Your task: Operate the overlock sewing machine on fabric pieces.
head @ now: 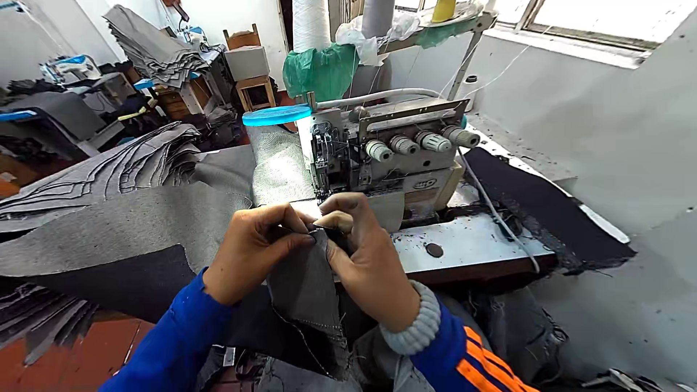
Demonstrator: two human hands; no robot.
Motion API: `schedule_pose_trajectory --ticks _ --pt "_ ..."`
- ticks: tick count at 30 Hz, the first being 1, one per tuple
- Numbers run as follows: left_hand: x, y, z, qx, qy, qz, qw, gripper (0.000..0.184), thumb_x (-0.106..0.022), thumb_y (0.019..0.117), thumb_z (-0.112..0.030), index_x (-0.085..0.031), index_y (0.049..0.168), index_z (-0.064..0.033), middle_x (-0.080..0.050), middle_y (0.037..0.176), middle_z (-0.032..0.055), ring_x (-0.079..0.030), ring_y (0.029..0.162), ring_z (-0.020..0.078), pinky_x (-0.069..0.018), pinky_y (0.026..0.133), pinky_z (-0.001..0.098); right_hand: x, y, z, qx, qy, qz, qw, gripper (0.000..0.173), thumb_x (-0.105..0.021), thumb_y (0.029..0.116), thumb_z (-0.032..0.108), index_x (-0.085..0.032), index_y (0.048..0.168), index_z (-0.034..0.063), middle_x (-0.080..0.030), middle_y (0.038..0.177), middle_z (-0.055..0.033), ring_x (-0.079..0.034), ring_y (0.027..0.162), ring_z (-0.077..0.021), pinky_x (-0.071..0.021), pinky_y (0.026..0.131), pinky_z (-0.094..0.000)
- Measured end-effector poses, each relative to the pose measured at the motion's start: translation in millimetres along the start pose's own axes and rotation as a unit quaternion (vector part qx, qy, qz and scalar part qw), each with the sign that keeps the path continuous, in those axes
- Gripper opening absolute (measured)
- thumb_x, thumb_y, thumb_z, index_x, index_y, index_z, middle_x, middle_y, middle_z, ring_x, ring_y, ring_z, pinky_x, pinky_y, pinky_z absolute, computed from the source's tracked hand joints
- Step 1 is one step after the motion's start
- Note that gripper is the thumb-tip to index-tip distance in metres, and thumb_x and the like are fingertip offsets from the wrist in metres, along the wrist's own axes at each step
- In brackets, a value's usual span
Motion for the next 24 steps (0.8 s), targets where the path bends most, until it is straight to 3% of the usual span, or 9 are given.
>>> schedule_pose_trajectory --ticks 3,8,12,14,16,18,19,21,24 --pt "4 -1 -1 0.006 0.03 -0.014 0.999 0.008 -0.077 0.0833 -0.006 -0.071 0.089 -0.009 -0.073 0.084 -0.0047 -0.068 0.073 0.0017 -0.0589 0.068 0.0171 1 -1 -4 -0.043 0.075 -0.074 0.993 0.046 -0.076 0.0791 -0.004 -0.05 0.113 0.0135 -0.07 0.089 0.0021 -0.069 0.073 -0.0061 -0.0599 0.064 -0.0218" --pt "6 1 -3 0.023 0.081 -0.032 0.996 0.01 -0.081 0.0797 -0.009 -0.072 0.084 -0.0103 -0.071 0.075 -0.0068 -0.065 0.065 -0.0009 -0.0558 0.061 0.0153 -5 -12 -13 -0.053 0.147 -0.104 0.982 0.014 -0.07 0.085 -0.006 -0.072 0.093 0.0047 -0.072 0.084 -0.002 -0.068 0.071 -0.0063 -0.0598 0.066 -0.0209" --pt "17 6 -9 0.02 0.113 -0.053 0.992 0.013 -0.084 0.0772 -0.011 -0.072 0.082 -0.0105 -0.073 0.076 -0.0069 -0.068 0.068 -0.0004 -0.0587 0.066 0.017 -11 -30 -21 -0.066 0.117 0.028 0.991 0.026 -0.063 0.0997 0.028 -0.073 0.097 0.0038 -0.072 0.084 0.0034 -0.066 0.078 0.0014 -0.0569 0.071 -0.0214" --pt "21 12 -8 0.019 0.142 -0.055 0.988 0.014 -0.084 0.0769 -0.011 -0.072 0.082 -0.0101 -0.072 0.075 -0.0065 -0.068 0.068 -0.0001 -0.059 0.066 0.0183 -23 -43 -27 -0.096 0.115 0.122 0.981 0.026 -0.066 0.0965 0.025 -0.073 0.099 0.0003 -0.075 0.091 -0.0014 -0.07 0.088 -0.0007 -0.0602 0.081 -0.0256" --pt "17 17 9 0.028 0.193 -0.049 0.98 0.014 -0.084 0.0774 -0.013 -0.071 0.081 -0.0108 -0.07 0.072 -0.0063 -0.065 0.064 0.0003 -0.0561 0.061 0.0209 -34 -53 -39 -0.146 0.098 0.156 0.972 0.022 -0.065 0.0955 0.021 -0.072 0.09 0.0004 -0.073 0.084 -0.0026 -0.069 0.082 -0.0016 -0.058 0.076 -0.0264" --pt "4 13 38 0.038 0.23 -0.049 0.971 0.015 -0.084 0.08 -0.014 -0.074 0.091 -0.0107 -0.073 0.08 -0.0032 -0.069 0.073 0.0055 -0.0588 0.069 0.029 -37 -62 -51 -0.146 0.055 0.116 0.981 0.026 -0.066 0.0953 0.022 -0.072 0.081 0.0014 -0.07 0.074 -0.0036 -0.068 0.073 -0.0041 -0.0565 0.068 -0.0274" --pt "-3 9 47 0.03 0.253 -0.056 0.965 0.016 -0.082 0.0832 -0.015 -0.077 0.098 -0.0121 -0.075 0.093 -0.0018 -0.071 0.089 0.0094 -0.0596 0.083 0.0331 -36 -66 -56 -0.127 0.017 0.079 0.989 0.027 -0.068 0.0936 0.023 -0.072 0.077 0.0021 -0.069 0.071 -0.0043 -0.067 0.07 -0.0061 -0.0563 0.067 -0.0275" --pt "-18 0 42 -0.019 0.327 -0.058 0.943 0.013 -0.073 0.0912 -0.016 -0.079 0.102 -0.0119 -0.072 0.111 0.0077 -0.063 0.112 0.0279 -0.0498 0.098 0.0483 -31 -73 -60 -0.092 -0.041 0.033 0.994 0.033 -0.072 0.0904 0.028 -0.069 0.069 0.0026 -0.064 0.065 -0.006 -0.064 0.064 -0.0106 -0.0533 0.062 -0.0291" --pt "-53 -21 19 -0.059 0.44 -0.043 0.895 0.023 -0.06 0.1003 -0.023 -0.079 0.106 -0.0109 -0.076 0.102 0.0086 -0.072 0.1 0.0268 -0.0574 0.09 0.0454 -23 -84 -55 -0.056 -0.042 0.044 0.997 0.026 -0.072 0.0905 0.025 -0.073 0.074 0.0042 -0.069 0.068 -0.0054 -0.068 0.067 -0.0079 -0.0569 0.063 -0.0266"
Point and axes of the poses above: each hand's wrist, its own y-axis towards the middle knuckle, its own x-axis out of the back of the hand, z = x × y, the point moved 2 cm from there along y, towards the middle knuckle
